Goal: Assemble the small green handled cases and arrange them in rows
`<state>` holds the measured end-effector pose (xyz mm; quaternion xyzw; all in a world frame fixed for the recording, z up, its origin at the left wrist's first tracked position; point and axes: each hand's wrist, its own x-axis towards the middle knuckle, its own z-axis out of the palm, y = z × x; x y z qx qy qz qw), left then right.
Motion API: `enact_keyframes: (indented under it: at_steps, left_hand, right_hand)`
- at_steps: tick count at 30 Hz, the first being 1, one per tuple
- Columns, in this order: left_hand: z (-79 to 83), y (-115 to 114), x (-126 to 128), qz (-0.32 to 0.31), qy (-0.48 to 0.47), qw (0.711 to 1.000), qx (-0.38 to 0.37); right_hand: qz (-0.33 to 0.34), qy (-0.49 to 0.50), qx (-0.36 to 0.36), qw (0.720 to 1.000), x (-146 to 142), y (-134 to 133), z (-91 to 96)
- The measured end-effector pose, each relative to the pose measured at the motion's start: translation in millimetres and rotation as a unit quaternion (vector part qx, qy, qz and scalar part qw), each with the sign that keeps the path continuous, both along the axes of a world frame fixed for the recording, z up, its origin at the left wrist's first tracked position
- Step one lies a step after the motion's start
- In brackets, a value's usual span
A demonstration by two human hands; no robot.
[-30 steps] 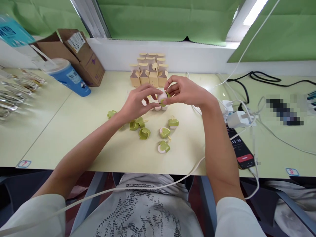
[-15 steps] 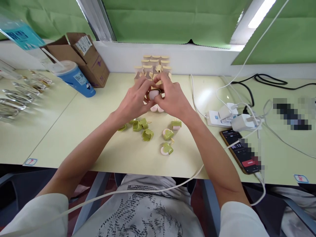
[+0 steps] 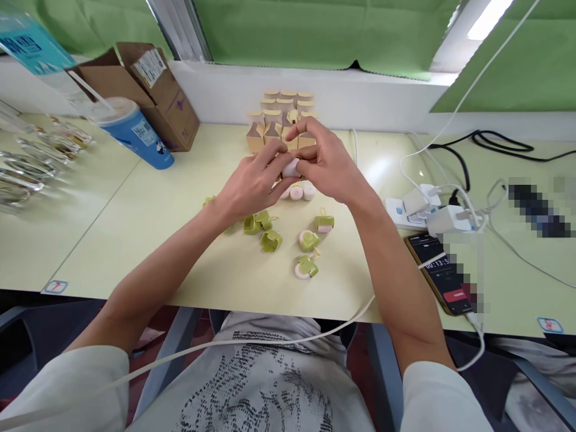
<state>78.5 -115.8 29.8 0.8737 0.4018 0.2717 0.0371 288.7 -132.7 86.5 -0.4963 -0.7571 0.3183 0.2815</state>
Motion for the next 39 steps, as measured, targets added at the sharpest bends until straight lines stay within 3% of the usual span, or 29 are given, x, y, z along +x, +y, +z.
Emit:
enact_keyframes:
  at_steps: [5,11,18,20,25,28,31,35,39]
  left_hand:
    - [1.2,1.2,-3.9,-0.013,-0.063,0.998,-0.029]
    - [-5.3,11.9,-6.8,-0.025,-0.179,0.982,-0.051]
    - [-4.9,19.4,-4.4,-0.079,-0.361,0.915,-0.162]
    - [-3.9,25.1,-8.6,-0.065,-0.394,0.897,-0.191]
    - [-5.6,38.9,-20.0,-0.01,-0.393,0.91,-0.132]
    - [-5.6,35.6,-19.6,-0.004,-0.386,0.913,-0.13]
    - [-4.0,28.5,-17.5,-0.007,-0.352,0.925,-0.143]
    - [-0.4,23.5,-17.5,0.005,-0.333,0.931,-0.148]
    - [-0.6,20.2,-14.3,0.021,-0.32,0.94,-0.118]
  right_hand:
    - [0.006,0.01,0.001,1.0,7.2,0.7,3.5]
    - [-0.035,-0.003,-0.022,0.999,7.9,5.4,4.4]
    - [-0.009,0.041,-0.04,0.998,14.3,12.3,-0.7]
    - [-0.004,0.034,-0.047,0.998,18.0,14.2,-0.5]
    - [0.046,-0.133,-0.111,0.984,8.8,16.6,-14.7]
    - [0.125,-0.281,-0.111,0.945,-14.6,12.9,-32.9]
    - [0.158,-0.346,-0.096,0.92,-30.4,8.2,-42.1]
    - [0.169,-0.3,-0.084,0.935,-14.7,7.9,-25.3]
    - [0.017,-0.125,-0.031,0.992,8.0,7.3,-0.9]
